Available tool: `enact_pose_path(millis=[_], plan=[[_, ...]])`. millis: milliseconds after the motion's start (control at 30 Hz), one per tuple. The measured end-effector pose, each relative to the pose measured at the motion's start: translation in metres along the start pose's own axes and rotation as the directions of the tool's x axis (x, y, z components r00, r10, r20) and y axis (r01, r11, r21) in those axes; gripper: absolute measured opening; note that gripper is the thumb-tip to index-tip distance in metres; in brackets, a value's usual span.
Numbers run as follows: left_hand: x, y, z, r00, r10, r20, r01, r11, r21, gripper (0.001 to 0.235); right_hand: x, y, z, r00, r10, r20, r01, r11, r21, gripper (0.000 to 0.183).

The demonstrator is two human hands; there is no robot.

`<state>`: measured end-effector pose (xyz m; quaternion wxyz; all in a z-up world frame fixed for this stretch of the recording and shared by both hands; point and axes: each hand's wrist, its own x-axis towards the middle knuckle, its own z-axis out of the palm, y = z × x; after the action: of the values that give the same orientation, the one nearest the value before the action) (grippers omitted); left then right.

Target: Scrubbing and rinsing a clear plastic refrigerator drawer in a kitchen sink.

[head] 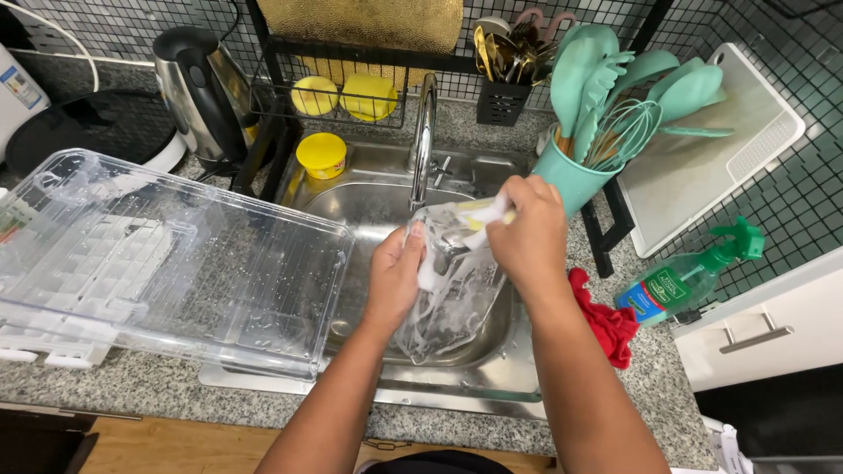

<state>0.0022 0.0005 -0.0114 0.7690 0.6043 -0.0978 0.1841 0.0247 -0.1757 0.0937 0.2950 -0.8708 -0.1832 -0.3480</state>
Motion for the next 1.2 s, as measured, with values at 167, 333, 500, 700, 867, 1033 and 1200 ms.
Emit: enact_pose_path(millis=[167, 333, 500, 700, 867, 1033, 1200], plan=[[-0.001, -0.001, 0.001, 1.000, -0.017, -0.020, 0.017, 0.999, 0.040, 0.039, -0.005, -0.002, -0.002, 1.000, 0.006, -0.024, -0.009, 0.996, -0.093, 0.022], [-0.002, -0.003, 0.001, 0.999, -0.007, -0.035, 0.007, 1.000, 0.000, 0.038, -0.014, -0.022, -0.010, 0.996, 0.094, -0.001, -0.094, 0.995, -0.043, 0.022], [0.001, 0.008, 0.006, 0.992, -0.108, -0.065, 0.095, 0.979, -0.178, 0.034, -0.026, -0.043, -0.011, 0.987, 0.140, 0.079, -0.159, 0.922, 0.353, 0.026], [0.002, -0.008, -0.013, 0.993, -0.072, -0.089, 0.059, 0.988, -0.140, 0.036, -0.030, -0.027, -0.008, 0.992, -0.108, 0.071, 0.091, 0.973, 0.211, 0.035], [-0.002, -0.002, -0.013, 0.992, -0.094, -0.089, 0.085, 0.991, -0.101, 0.037, -0.024, -0.034, -0.020, 0.978, -0.149, 0.147, 0.159, 0.985, -0.060, 0.040], [-0.004, -0.002, -0.020, 0.994, -0.080, -0.070, 0.072, 0.992, -0.102, 0.035, -0.024, -0.021, -0.020, 0.983, -0.061, 0.174, 0.113, 0.945, -0.307, 0.038], [-0.004, -0.009, -0.024, 0.999, -0.001, -0.051, -0.003, 0.997, -0.080, 0.036, -0.028, -0.012, -0.012, 0.988, 0.023, 0.150, 0.029, 0.941, -0.337, 0.050]])
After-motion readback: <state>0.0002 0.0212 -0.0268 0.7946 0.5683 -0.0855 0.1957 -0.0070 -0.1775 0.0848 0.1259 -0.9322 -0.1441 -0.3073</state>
